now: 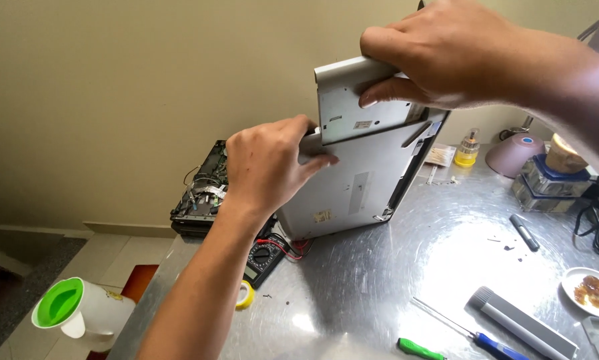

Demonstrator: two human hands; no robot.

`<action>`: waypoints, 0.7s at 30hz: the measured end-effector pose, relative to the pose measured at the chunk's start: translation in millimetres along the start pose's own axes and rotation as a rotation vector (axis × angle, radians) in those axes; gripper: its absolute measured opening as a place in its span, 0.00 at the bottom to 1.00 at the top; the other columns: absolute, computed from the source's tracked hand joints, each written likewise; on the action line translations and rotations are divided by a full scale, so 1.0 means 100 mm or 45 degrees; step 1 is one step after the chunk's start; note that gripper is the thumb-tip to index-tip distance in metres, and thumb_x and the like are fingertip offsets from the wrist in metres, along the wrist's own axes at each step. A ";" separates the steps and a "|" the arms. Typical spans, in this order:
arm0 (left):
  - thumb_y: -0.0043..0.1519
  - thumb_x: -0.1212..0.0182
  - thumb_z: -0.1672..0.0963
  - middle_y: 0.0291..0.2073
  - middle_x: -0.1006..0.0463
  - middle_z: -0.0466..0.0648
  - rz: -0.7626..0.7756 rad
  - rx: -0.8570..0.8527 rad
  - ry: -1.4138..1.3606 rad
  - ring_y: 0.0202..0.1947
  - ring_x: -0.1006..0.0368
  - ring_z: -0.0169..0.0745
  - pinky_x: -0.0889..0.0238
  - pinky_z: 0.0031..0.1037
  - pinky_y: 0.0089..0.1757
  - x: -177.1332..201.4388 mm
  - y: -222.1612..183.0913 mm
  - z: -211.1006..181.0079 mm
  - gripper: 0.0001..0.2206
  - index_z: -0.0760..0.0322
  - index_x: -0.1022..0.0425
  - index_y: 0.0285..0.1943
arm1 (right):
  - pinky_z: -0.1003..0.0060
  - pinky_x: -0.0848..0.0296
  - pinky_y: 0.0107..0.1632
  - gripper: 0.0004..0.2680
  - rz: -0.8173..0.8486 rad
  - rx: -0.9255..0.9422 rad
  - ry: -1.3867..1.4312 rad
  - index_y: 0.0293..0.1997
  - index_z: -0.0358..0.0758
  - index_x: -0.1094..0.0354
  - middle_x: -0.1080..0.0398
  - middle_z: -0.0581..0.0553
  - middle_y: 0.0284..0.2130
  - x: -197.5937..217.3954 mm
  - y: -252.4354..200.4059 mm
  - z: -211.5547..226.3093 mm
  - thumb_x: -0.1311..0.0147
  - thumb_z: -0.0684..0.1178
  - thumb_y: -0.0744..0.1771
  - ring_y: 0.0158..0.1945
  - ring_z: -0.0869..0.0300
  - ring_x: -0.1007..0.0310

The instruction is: Reinstalling an internal optical drive into a laptop and securing it with a screwdriver.

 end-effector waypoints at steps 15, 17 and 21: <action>0.61 0.32 0.40 0.22 0.20 0.38 -0.129 -0.035 -0.005 0.19 0.26 0.41 0.46 0.35 0.18 0.08 -0.05 -0.09 0.19 0.50 0.23 0.37 | 0.50 0.31 0.25 0.18 -0.175 0.084 -0.053 0.44 0.45 0.40 0.29 0.47 0.27 0.01 -0.12 0.05 0.46 0.70 0.71 0.28 0.47 0.24; 0.60 0.30 0.40 0.22 0.21 0.39 -0.133 -0.039 0.001 0.19 0.27 0.43 0.45 0.36 0.19 0.09 -0.07 -0.11 0.19 0.50 0.24 0.36 | 0.47 0.32 0.26 0.18 -0.154 0.100 0.004 0.43 0.44 0.40 0.28 0.46 0.29 0.07 -0.14 0.07 0.45 0.70 0.70 0.30 0.43 0.24; 0.59 0.28 0.39 0.19 0.24 0.39 -0.101 -0.006 0.087 0.17 0.29 0.45 0.45 0.39 0.19 0.15 -0.18 -0.19 0.22 0.51 0.27 0.33 | 0.50 0.24 0.31 0.19 0.135 0.039 0.167 0.48 0.48 0.37 0.25 0.48 0.33 0.26 -0.25 0.20 0.42 0.70 0.66 0.32 0.48 0.21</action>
Point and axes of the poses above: each hand's wrist, its own y-axis towards the middle knuckle, its own x-axis out of the back of the hand, z = x × y, the point moved 5 cm from there along y, towards the middle knuckle
